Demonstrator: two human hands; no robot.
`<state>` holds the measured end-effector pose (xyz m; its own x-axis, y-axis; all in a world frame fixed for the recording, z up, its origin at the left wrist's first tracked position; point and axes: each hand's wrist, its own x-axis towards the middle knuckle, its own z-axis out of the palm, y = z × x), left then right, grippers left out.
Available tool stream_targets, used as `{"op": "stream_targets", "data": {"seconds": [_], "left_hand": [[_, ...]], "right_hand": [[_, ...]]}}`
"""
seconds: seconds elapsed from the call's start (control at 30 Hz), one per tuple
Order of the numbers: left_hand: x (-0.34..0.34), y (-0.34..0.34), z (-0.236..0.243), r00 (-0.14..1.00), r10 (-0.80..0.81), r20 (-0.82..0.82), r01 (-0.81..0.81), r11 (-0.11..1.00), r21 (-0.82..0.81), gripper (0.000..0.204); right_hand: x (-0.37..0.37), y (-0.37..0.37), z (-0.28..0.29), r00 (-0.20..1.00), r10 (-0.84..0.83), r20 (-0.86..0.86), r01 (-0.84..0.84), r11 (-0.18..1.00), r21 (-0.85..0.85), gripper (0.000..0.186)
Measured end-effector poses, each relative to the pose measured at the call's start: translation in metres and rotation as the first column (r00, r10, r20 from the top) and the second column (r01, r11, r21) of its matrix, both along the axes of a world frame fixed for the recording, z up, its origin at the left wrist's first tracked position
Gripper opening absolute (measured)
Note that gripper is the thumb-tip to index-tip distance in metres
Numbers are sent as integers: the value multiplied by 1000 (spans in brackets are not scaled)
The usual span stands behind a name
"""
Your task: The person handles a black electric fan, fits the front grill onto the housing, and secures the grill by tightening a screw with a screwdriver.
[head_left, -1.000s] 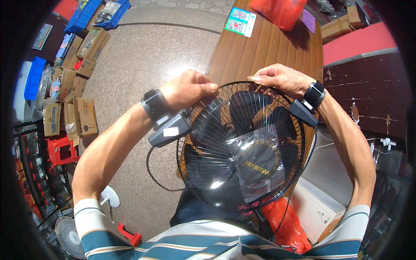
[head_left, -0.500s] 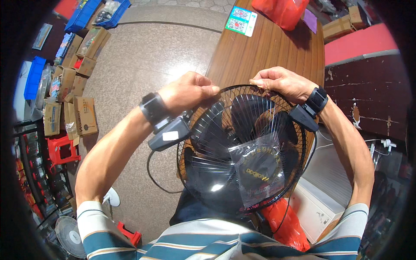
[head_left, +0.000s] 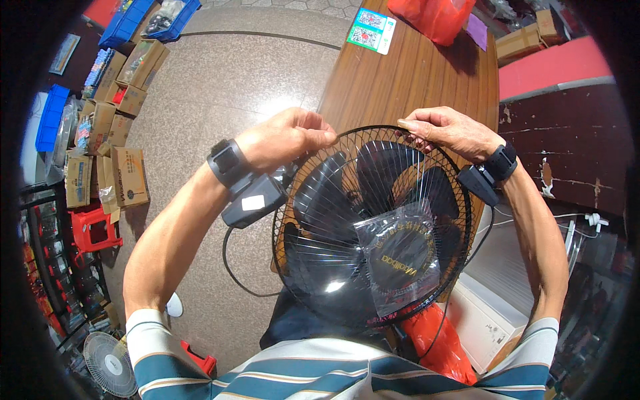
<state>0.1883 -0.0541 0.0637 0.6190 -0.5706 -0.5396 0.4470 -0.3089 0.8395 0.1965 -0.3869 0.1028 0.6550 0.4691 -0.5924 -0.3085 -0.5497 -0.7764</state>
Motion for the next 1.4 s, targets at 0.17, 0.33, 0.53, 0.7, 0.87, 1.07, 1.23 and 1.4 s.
{"op": "stream_targets", "data": {"seconds": [0.17, 0.33, 0.53, 0.7, 0.87, 1.07, 1.23, 1.4], "left_hand": [[-5, -6, 15, 996, -15, 86, 8, 997, 77, 35], [4, 2, -3, 996, -39, 81, 40, 999, -4, 50], [35, -13, 12, 933, -237, 272, 185, 961, 204, 47], [57, -50, 18, 918, -355, 174, 336, 933, 130, 48], [58, -86, 22, 846, -480, 233, 390, 854, 344, 49], [61, -103, 33, 760, -602, 245, 430, 749, 504, 55], [61, -105, 31, 746, -619, 245, 441, 735, 515, 53], [59, -110, 33, 757, -592, 276, 437, 773, 461, 50]], "right_hand": [[2, -4, -10, 994, 39, 106, -40, 999, 8, 50], [-7, -10, -15, 983, -22, 184, 15, 999, 41, 48], [-34, -43, -12, 990, -140, -6, 140, 990, -12, 40], [-51, -53, -13, 976, -218, -3, 218, 976, 15, 48], [-48, -57, -16, 981, -189, 48, 185, 980, 75, 38], [-40, -68, -21, 988, -77, 131, 81, 996, -26, 45], [-40, -69, -34, 982, -113, 148, 110, 994, 27, 44], [-46, -73, -27, 983, -114, 145, 111, 993, 34, 38]]}}
